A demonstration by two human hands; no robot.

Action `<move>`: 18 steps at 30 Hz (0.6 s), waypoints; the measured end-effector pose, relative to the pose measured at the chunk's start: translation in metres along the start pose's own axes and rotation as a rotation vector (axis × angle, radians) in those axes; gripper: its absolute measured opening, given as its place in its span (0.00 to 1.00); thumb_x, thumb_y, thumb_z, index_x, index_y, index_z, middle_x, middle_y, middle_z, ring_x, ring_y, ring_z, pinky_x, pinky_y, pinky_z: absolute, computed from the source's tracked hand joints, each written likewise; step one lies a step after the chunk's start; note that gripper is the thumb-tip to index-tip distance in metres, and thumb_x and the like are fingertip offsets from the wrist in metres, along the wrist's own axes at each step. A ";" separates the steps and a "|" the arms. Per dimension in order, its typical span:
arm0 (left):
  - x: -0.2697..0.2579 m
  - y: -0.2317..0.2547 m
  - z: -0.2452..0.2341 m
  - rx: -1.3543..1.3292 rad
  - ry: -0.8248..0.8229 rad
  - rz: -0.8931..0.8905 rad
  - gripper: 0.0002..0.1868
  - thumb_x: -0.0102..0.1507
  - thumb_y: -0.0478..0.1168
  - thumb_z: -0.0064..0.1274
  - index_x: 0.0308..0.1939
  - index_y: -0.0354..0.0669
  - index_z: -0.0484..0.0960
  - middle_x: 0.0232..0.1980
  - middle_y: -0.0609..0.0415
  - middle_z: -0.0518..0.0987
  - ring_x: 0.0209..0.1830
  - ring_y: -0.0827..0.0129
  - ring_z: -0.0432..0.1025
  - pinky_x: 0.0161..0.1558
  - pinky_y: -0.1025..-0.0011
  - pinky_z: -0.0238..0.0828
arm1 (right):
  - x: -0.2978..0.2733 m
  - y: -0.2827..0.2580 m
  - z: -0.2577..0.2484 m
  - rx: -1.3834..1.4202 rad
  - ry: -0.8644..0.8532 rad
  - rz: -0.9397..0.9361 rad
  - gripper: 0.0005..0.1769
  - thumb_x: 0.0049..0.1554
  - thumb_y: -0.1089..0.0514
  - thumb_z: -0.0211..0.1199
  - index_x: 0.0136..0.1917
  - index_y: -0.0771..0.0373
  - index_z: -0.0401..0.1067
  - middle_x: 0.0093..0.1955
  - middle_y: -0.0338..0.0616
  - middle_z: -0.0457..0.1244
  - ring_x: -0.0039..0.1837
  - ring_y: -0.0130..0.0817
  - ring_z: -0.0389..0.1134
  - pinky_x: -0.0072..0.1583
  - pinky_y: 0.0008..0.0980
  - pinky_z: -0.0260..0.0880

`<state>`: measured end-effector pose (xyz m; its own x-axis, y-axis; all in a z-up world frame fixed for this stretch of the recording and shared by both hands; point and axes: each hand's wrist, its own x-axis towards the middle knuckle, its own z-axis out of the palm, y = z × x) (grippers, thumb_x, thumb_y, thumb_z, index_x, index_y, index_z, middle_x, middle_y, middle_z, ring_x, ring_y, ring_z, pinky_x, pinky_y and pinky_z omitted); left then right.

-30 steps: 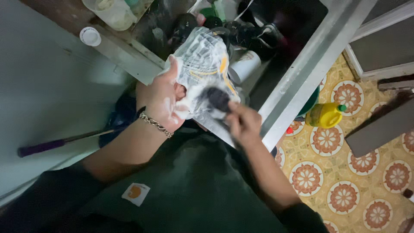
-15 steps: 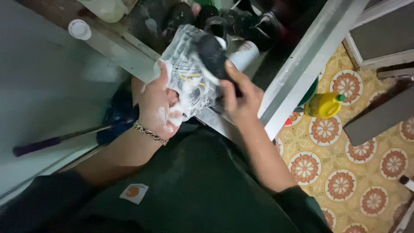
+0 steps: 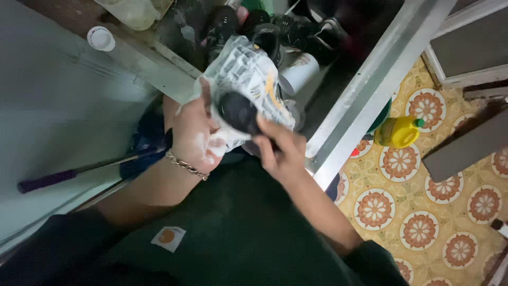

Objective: The person cleans a pair of black and yellow shoes in a sink by applying soap with a brush, scrubbing the soles and sides with a green sponge, and rinsing them under running water.

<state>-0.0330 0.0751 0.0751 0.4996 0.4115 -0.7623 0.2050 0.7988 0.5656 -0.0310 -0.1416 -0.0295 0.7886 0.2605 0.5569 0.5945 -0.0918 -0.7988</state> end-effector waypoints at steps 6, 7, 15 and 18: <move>0.012 -0.002 -0.008 0.119 0.153 -0.087 0.66 0.72 0.71 0.70 1.00 0.44 0.51 0.30 0.51 0.76 0.09 0.70 0.57 0.12 0.81 0.56 | -0.017 0.077 -0.068 -0.247 -0.083 -0.093 0.19 0.72 0.57 0.81 0.72 0.70 0.92 0.59 0.61 0.83 0.58 0.63 0.86 0.58 0.52 0.87; 0.007 -0.004 -0.004 0.119 0.154 -0.087 0.66 0.72 0.71 0.70 1.00 0.44 0.51 0.30 0.51 0.76 0.09 0.70 0.57 0.12 0.81 0.56 | -0.005 0.059 -0.054 -0.246 -0.083 -0.093 0.19 0.72 0.57 0.81 0.72 0.70 0.92 0.59 0.61 0.83 0.58 0.63 0.86 0.58 0.52 0.87; 0.015 -0.018 -0.006 0.175 0.240 -0.025 0.65 0.69 0.70 0.73 0.94 0.31 0.61 0.86 0.25 0.77 0.89 0.27 0.73 0.71 0.26 0.83 | -0.064 0.057 -0.041 -0.101 -0.017 -0.046 0.18 0.67 0.60 0.83 0.68 0.69 0.93 0.52 0.60 0.83 0.48 0.61 0.86 0.54 0.54 0.88; 0.012 -0.019 -0.011 0.114 0.205 -0.022 0.58 0.70 0.65 0.74 0.89 0.28 0.66 0.73 0.30 0.78 0.74 0.36 0.74 0.64 0.34 0.84 | 0.001 0.047 -0.063 -0.238 -0.085 -0.152 0.20 0.73 0.56 0.79 0.72 0.71 0.92 0.55 0.58 0.83 0.50 0.60 0.86 0.54 0.49 0.87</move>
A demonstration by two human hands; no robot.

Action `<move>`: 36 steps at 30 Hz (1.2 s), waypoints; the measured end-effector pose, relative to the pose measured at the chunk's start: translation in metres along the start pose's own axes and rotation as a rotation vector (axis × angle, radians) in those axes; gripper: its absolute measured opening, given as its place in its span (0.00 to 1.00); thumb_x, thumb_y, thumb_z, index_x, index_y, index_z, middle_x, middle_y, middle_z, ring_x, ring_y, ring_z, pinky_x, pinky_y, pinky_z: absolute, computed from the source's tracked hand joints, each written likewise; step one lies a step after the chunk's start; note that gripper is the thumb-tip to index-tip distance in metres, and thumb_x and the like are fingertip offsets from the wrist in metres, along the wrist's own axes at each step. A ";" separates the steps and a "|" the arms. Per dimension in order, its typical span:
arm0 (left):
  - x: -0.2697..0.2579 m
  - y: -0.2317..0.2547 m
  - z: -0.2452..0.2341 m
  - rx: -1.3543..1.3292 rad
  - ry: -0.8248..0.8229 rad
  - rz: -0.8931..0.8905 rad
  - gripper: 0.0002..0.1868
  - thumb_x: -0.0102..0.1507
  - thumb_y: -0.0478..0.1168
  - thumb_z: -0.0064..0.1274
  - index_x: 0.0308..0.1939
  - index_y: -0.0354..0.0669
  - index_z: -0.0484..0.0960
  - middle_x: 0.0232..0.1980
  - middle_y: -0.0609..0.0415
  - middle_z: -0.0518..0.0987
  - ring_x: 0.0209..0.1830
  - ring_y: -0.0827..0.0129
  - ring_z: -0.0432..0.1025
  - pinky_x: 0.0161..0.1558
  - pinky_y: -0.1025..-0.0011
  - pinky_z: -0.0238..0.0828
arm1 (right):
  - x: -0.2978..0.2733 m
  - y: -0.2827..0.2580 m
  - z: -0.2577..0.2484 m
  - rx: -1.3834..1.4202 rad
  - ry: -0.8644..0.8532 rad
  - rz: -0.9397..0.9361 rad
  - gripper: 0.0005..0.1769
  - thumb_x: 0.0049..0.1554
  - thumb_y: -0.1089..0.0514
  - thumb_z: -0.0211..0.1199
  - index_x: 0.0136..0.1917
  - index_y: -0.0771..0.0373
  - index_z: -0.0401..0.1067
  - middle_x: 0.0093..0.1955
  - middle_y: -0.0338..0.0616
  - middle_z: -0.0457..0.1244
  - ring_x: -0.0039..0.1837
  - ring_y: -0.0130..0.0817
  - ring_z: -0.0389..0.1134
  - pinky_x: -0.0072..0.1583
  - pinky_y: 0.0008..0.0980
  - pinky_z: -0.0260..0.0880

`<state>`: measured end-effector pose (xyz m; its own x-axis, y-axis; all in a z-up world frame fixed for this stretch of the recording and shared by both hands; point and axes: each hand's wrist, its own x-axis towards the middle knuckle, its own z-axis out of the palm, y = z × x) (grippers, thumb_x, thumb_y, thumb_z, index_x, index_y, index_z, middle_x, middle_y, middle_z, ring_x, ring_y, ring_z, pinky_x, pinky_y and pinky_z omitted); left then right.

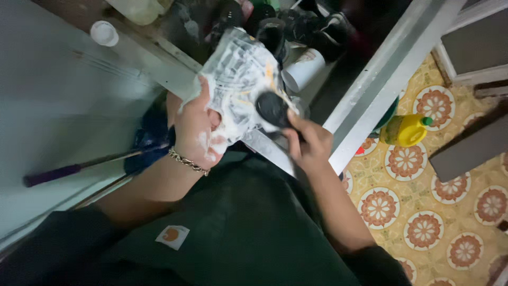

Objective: The person cleans a pair of black and yellow shoes in a sink by applying soap with a brush, scrubbing the soles and sides with a green sponge, and rinsing them under running water.

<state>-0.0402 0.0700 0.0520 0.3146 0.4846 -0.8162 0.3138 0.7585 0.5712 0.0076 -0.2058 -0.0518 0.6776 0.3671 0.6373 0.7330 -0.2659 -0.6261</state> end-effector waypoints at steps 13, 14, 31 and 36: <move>-0.059 0.030 0.017 -0.089 -0.042 0.038 0.29 0.76 0.59 0.73 0.40 0.42 0.78 0.19 0.63 0.64 0.12 0.79 0.61 0.20 0.81 0.59 | 0.024 -0.011 0.011 0.002 0.022 0.016 0.18 0.74 0.57 0.79 0.71 0.70 0.90 0.58 0.61 0.83 0.53 0.64 0.85 0.54 0.53 0.86; -0.059 0.028 0.017 -0.130 -0.044 0.017 0.32 0.77 0.59 0.73 0.31 0.45 0.72 0.17 0.63 0.60 0.10 0.80 0.56 0.18 0.79 0.53 | 0.026 -0.021 0.025 0.104 0.048 0.044 0.18 0.73 0.58 0.79 0.72 0.71 0.90 0.57 0.64 0.82 0.50 0.61 0.85 0.51 0.51 0.85; -0.066 0.047 -0.001 -0.037 -0.079 -0.004 0.35 0.80 0.60 0.70 0.30 0.53 0.64 0.17 0.63 0.56 0.08 0.77 0.51 0.13 0.79 0.44 | -0.031 -0.016 0.023 0.148 0.082 0.103 0.19 0.65 0.61 0.85 0.67 0.69 0.93 0.53 0.57 0.84 0.52 0.58 0.87 0.52 0.46 0.88; -0.036 0.018 -0.012 -0.102 -0.056 -0.019 0.31 0.80 0.58 0.70 0.34 0.48 0.71 0.17 0.66 0.61 0.07 0.81 0.56 0.14 0.84 0.47 | 0.032 -0.022 0.016 0.021 0.082 0.058 0.17 0.72 0.59 0.81 0.70 0.71 0.89 0.63 0.63 0.83 0.61 0.61 0.86 0.60 0.50 0.88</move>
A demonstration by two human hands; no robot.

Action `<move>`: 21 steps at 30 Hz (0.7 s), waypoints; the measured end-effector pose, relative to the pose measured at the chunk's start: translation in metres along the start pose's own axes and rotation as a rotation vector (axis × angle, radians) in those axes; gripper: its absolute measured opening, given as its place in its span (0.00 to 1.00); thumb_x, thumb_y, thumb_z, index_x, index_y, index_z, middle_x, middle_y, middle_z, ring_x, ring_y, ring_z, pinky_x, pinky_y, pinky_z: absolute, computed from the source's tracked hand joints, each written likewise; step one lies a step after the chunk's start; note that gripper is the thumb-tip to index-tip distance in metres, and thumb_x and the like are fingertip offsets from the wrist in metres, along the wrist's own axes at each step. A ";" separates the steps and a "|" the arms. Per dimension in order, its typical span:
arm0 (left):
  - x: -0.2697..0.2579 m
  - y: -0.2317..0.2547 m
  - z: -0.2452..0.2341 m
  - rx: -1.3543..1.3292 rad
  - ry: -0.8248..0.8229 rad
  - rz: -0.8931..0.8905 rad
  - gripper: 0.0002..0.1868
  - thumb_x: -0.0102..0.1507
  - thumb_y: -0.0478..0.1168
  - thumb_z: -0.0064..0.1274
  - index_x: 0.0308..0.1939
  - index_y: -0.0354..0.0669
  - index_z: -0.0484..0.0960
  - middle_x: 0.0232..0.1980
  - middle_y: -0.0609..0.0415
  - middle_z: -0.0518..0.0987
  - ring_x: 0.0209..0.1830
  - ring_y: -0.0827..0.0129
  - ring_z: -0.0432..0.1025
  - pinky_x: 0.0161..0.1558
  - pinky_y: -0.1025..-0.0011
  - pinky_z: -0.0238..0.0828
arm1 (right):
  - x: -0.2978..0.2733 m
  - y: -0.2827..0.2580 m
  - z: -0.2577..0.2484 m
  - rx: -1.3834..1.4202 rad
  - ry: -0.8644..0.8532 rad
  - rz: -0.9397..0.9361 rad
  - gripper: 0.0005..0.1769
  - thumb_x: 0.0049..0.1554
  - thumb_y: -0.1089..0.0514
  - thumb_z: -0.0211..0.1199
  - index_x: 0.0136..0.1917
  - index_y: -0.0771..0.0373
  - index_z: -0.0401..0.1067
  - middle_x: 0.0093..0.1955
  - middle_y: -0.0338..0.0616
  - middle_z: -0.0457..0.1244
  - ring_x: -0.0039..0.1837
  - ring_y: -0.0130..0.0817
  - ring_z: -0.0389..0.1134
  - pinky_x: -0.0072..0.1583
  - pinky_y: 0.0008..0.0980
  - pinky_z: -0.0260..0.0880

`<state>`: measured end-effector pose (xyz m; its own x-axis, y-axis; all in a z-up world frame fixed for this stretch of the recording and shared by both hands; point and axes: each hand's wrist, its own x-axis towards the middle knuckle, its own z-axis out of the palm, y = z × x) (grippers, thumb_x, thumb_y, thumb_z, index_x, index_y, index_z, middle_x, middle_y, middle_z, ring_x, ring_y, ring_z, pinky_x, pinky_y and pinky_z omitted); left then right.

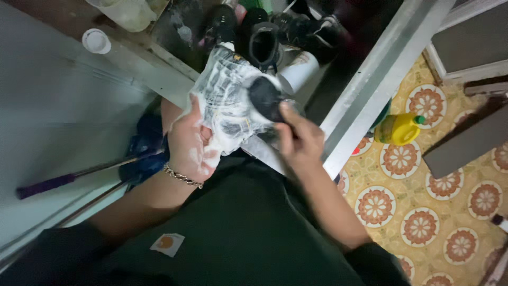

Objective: The person cleans a pair of black and yellow shoes in a sink by applying soap with a brush, scrubbing the soles and sides with a green sponge, and rinsing them under running water.

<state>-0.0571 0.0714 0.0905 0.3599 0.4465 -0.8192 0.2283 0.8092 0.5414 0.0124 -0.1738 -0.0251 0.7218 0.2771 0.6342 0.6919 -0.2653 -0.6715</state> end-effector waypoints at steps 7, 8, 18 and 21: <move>-0.022 0.042 0.012 -0.078 -0.133 -0.013 0.28 0.82 0.51 0.67 0.36 0.34 0.80 0.18 0.57 0.64 0.10 0.67 0.65 0.16 0.77 0.56 | -0.050 0.013 -0.012 -0.038 -0.111 0.061 0.16 0.68 0.60 0.82 0.68 0.65 0.93 0.54 0.55 0.84 0.51 0.61 0.86 0.51 0.51 0.88; -0.019 0.045 0.010 -0.126 -0.205 -0.078 0.25 0.82 0.52 0.66 0.40 0.35 0.85 0.21 0.55 0.70 0.13 0.67 0.70 0.16 0.78 0.60 | -0.050 0.025 -0.025 -0.147 -0.146 0.040 0.17 0.69 0.61 0.81 0.70 0.65 0.92 0.51 0.57 0.83 0.47 0.63 0.84 0.49 0.54 0.85; 0.055 0.058 -0.016 -0.212 -0.179 0.049 0.22 0.77 0.54 0.70 0.51 0.34 0.94 0.45 0.41 0.88 0.41 0.52 0.85 0.50 0.66 0.80 | 0.019 0.128 -0.034 -1.167 -0.501 0.313 0.25 0.77 0.59 0.70 0.85 0.50 0.85 0.53 0.55 0.81 0.52 0.57 0.87 0.49 0.55 0.88; 0.080 0.060 -0.021 -0.217 -0.140 0.123 0.23 0.75 0.54 0.72 0.54 0.33 0.96 0.53 0.36 0.92 0.50 0.47 0.89 0.63 0.61 0.86 | 0.016 0.226 0.000 -1.417 -0.944 0.574 0.42 0.75 0.49 0.75 0.98 0.40 0.69 0.75 0.52 0.79 0.77 0.54 0.80 0.63 0.63 0.89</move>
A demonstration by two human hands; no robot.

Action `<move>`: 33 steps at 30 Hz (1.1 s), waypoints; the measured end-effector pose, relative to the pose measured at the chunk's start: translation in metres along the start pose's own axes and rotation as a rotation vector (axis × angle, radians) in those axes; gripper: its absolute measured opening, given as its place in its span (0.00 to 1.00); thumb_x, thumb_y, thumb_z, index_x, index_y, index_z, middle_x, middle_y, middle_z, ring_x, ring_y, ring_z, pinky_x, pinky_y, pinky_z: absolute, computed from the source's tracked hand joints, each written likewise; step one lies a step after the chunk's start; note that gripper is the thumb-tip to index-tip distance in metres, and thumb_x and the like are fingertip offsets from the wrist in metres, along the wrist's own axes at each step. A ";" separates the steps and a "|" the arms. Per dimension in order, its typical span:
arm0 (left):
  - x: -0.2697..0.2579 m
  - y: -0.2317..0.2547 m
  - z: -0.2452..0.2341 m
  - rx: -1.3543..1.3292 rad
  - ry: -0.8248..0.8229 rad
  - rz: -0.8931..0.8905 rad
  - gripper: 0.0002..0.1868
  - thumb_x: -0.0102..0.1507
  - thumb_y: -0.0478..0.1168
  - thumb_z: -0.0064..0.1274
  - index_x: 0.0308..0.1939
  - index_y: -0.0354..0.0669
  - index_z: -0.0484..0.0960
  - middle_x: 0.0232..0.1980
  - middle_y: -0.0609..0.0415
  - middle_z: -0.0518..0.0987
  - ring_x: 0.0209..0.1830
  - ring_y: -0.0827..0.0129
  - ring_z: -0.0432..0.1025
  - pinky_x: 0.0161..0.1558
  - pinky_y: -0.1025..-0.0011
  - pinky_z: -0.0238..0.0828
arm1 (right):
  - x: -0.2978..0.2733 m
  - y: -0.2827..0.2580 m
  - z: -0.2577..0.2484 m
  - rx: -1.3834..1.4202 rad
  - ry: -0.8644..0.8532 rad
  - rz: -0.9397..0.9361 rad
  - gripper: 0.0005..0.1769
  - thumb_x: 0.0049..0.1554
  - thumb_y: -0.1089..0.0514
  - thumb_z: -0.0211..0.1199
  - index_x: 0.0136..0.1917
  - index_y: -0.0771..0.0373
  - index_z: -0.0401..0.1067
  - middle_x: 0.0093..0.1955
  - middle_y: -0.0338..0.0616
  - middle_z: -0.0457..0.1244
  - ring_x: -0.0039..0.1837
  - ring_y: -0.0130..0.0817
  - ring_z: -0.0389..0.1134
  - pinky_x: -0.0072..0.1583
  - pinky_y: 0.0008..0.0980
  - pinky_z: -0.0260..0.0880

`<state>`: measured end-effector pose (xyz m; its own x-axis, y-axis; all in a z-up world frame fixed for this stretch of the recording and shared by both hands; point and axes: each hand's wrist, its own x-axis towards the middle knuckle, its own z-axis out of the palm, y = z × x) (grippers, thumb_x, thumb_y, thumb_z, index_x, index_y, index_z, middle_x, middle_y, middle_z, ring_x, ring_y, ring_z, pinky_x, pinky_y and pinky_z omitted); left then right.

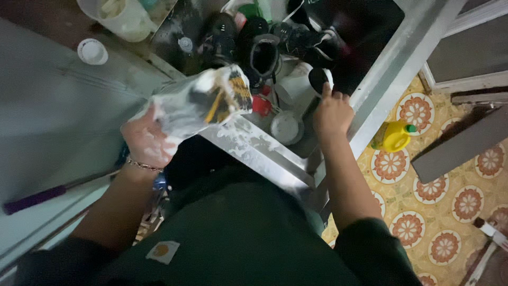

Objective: The person cleans a pair of black and yellow shoes in a sink by applying soap with a brush, scrubbing the soles and sides with a green sponge, and rinsing them under running water.

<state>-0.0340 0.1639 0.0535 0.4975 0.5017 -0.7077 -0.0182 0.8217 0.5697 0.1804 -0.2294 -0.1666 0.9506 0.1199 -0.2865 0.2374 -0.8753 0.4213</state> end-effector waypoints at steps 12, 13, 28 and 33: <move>0.190 -0.068 -0.136 -0.123 0.352 -0.035 0.31 0.63 0.51 0.91 0.62 0.37 0.98 0.64 0.16 0.90 0.64 0.16 0.84 0.61 0.25 0.94 | 0.167 -0.070 -0.035 0.329 0.010 -0.271 0.32 0.72 0.51 0.81 0.87 0.52 0.81 0.86 0.59 0.66 0.83 0.60 0.70 0.75 0.64 0.77; 0.201 -0.077 -0.151 -0.124 0.362 -0.030 0.31 0.63 0.51 0.91 0.62 0.37 0.98 0.64 0.16 0.90 0.64 0.16 0.84 0.61 0.25 0.94 | 0.187 -0.084 -0.043 0.330 0.006 -0.282 0.32 0.72 0.51 0.81 0.87 0.52 0.81 0.86 0.59 0.66 0.83 0.60 0.70 0.75 0.64 0.77; 0.249 -0.090 -0.149 1.001 -0.193 1.230 0.21 0.84 0.39 0.64 0.79 0.33 0.85 0.73 0.37 0.88 0.72 0.53 0.86 0.83 0.52 0.85 | 0.513 -0.276 0.087 0.316 -0.165 -0.439 0.45 0.78 0.24 0.40 0.84 0.54 0.80 0.81 0.72 0.69 0.79 0.74 0.71 0.80 0.68 0.58; 0.269 -0.089 -0.170 0.947 -0.107 1.081 0.22 0.84 0.40 0.63 0.80 0.36 0.85 0.75 0.38 0.88 0.74 0.55 0.85 0.83 0.54 0.84 | 0.505 -0.272 0.085 0.624 -0.180 -0.094 0.42 0.77 0.52 0.51 0.96 0.75 0.52 0.91 0.63 0.52 0.82 0.74 0.66 0.84 0.64 0.69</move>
<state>-0.0460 0.2713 -0.2582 0.6743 0.6940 0.2524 0.1293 -0.4474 0.8849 0.5792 0.0296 -0.4989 0.8704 0.1763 -0.4597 0.1055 -0.9788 -0.1756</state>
